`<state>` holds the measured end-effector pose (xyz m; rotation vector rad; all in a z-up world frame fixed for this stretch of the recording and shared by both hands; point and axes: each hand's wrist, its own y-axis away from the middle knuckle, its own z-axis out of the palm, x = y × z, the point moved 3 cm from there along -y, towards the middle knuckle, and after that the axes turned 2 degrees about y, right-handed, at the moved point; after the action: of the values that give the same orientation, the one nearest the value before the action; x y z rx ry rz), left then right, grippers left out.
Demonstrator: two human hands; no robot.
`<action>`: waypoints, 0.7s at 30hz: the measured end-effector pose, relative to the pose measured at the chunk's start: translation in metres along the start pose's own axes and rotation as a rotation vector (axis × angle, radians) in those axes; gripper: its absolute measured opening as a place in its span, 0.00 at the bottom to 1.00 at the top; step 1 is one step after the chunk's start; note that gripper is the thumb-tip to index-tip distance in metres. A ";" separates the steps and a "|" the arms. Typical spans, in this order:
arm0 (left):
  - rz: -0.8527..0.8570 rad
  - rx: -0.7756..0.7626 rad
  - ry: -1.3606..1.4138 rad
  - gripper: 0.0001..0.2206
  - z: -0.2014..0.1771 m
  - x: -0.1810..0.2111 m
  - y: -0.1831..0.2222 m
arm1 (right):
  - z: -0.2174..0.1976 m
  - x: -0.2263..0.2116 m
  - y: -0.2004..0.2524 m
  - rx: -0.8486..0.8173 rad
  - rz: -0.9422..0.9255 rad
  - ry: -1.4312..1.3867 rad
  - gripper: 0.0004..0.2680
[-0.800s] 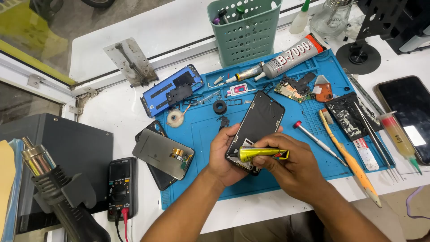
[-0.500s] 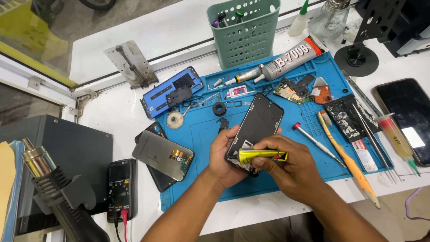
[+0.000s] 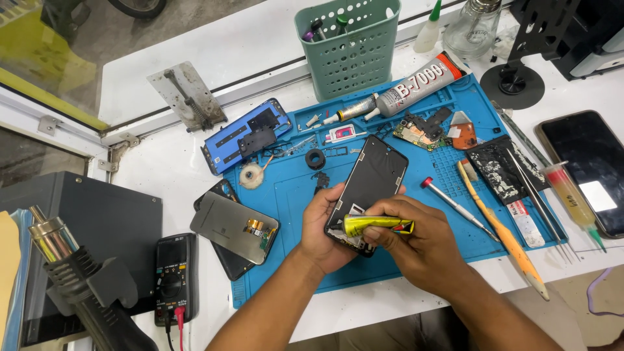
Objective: A technician applies adhesive to a mobile phone frame and uses tools to assemble internal components.
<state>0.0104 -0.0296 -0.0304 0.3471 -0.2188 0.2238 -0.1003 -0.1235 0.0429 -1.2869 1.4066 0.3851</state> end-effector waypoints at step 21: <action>0.054 0.033 -0.005 0.21 -0.006 0.000 -0.002 | -0.002 -0.012 -0.006 0.006 -0.017 0.001 0.08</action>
<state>0.0120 -0.0294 -0.0365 0.3749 -0.2294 0.2798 -0.0997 -0.1215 0.0565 -1.2941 1.3960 0.3684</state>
